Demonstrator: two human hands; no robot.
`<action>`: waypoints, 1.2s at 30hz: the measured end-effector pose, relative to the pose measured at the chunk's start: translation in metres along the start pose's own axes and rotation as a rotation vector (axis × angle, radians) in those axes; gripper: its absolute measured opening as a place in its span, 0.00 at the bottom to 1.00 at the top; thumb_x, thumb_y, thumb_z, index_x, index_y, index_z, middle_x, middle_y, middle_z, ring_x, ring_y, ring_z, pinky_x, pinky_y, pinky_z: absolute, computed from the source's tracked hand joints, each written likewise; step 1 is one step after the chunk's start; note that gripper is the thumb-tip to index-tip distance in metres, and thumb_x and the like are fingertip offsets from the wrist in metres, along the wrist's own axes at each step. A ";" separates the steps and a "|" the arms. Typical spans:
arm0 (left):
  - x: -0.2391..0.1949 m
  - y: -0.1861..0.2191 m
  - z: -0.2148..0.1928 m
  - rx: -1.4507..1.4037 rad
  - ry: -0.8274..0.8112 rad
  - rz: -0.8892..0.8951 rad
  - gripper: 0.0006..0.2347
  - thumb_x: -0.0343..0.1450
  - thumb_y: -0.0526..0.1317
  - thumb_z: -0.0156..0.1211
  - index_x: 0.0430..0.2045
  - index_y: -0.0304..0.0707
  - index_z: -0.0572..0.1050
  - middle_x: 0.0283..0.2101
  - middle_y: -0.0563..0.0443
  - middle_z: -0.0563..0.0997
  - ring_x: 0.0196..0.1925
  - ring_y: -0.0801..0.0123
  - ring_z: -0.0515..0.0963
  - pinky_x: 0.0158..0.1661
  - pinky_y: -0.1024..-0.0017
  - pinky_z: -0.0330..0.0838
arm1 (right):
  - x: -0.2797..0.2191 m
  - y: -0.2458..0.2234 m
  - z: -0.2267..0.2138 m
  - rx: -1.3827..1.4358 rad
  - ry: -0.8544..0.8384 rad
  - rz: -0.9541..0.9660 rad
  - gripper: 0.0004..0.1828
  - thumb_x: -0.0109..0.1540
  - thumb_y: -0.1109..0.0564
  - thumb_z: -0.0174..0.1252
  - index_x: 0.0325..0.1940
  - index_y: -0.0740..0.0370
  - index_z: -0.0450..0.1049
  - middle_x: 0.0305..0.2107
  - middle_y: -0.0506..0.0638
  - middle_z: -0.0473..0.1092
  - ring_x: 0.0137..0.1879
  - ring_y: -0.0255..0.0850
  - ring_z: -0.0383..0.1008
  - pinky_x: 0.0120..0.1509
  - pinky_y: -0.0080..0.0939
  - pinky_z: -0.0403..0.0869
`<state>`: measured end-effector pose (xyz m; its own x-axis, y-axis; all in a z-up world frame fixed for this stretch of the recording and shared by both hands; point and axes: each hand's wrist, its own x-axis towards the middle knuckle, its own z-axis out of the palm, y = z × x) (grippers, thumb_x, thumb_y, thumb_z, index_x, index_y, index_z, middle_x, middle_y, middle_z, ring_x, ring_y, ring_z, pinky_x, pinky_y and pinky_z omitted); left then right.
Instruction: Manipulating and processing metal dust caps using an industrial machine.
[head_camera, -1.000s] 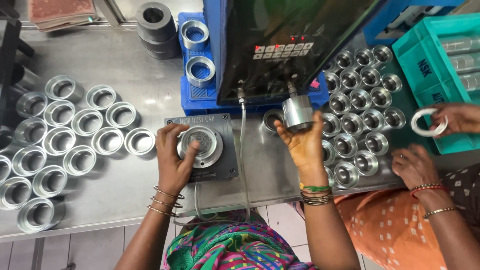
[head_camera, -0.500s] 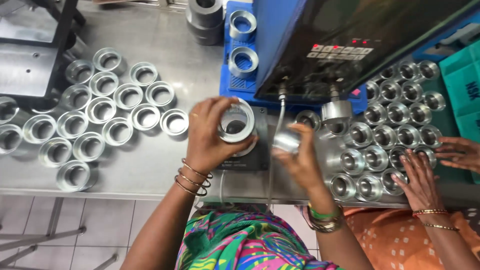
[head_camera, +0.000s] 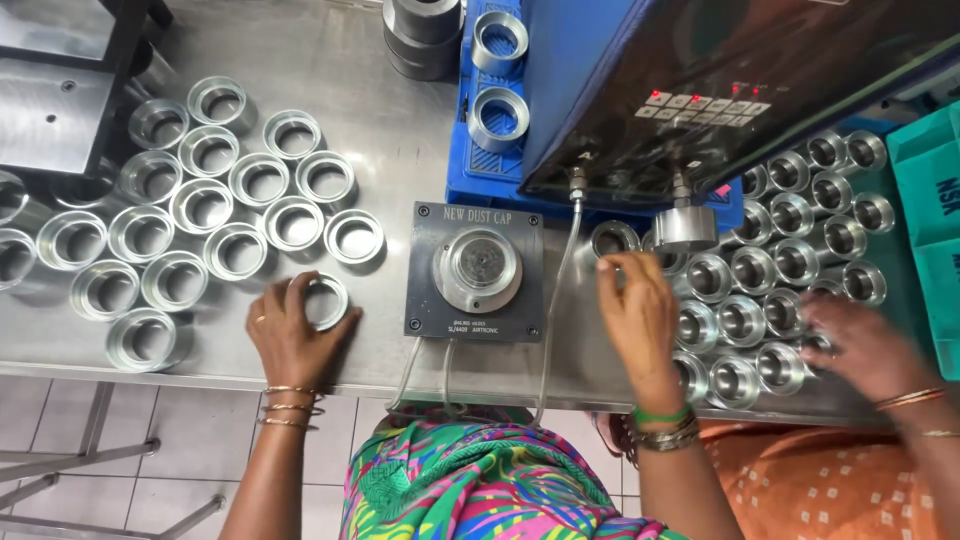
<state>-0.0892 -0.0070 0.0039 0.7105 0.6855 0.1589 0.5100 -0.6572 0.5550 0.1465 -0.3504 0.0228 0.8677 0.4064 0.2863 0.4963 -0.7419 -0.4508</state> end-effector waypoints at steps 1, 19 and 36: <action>0.000 0.006 0.003 -0.002 -0.004 0.001 0.28 0.57 0.51 0.78 0.49 0.43 0.75 0.50 0.44 0.74 0.54 0.49 0.70 0.56 0.53 0.62 | -0.002 0.004 0.000 -0.003 -0.001 0.003 0.16 0.71 0.47 0.60 0.60 0.54 0.73 0.53 0.50 0.71 0.41 0.42 0.82 0.41 0.38 0.81; 0.018 0.149 0.041 -0.589 0.063 0.307 0.12 0.77 0.45 0.57 0.51 0.39 0.75 0.57 0.42 0.68 0.63 0.50 0.66 0.64 0.55 0.61 | -0.008 0.042 0.009 1.155 0.272 0.294 0.37 0.63 0.63 0.64 0.68 0.55 0.50 0.54 0.60 0.62 0.48 0.44 0.72 0.49 0.43 0.78; 0.020 0.149 0.044 -0.584 0.031 0.314 0.12 0.77 0.45 0.57 0.49 0.38 0.75 0.56 0.42 0.70 0.61 0.52 0.67 0.62 0.58 0.63 | 0.031 0.007 -0.045 2.185 0.055 0.759 0.46 0.60 0.37 0.62 0.66 0.71 0.52 0.51 0.66 0.64 0.48 0.56 0.77 0.50 0.51 0.83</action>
<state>0.0220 -0.1053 0.0542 0.7638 0.5034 0.4040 -0.0723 -0.5552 0.8286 0.1755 -0.3664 0.0664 0.8637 0.3929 -0.3157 -0.4913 0.7964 -0.3528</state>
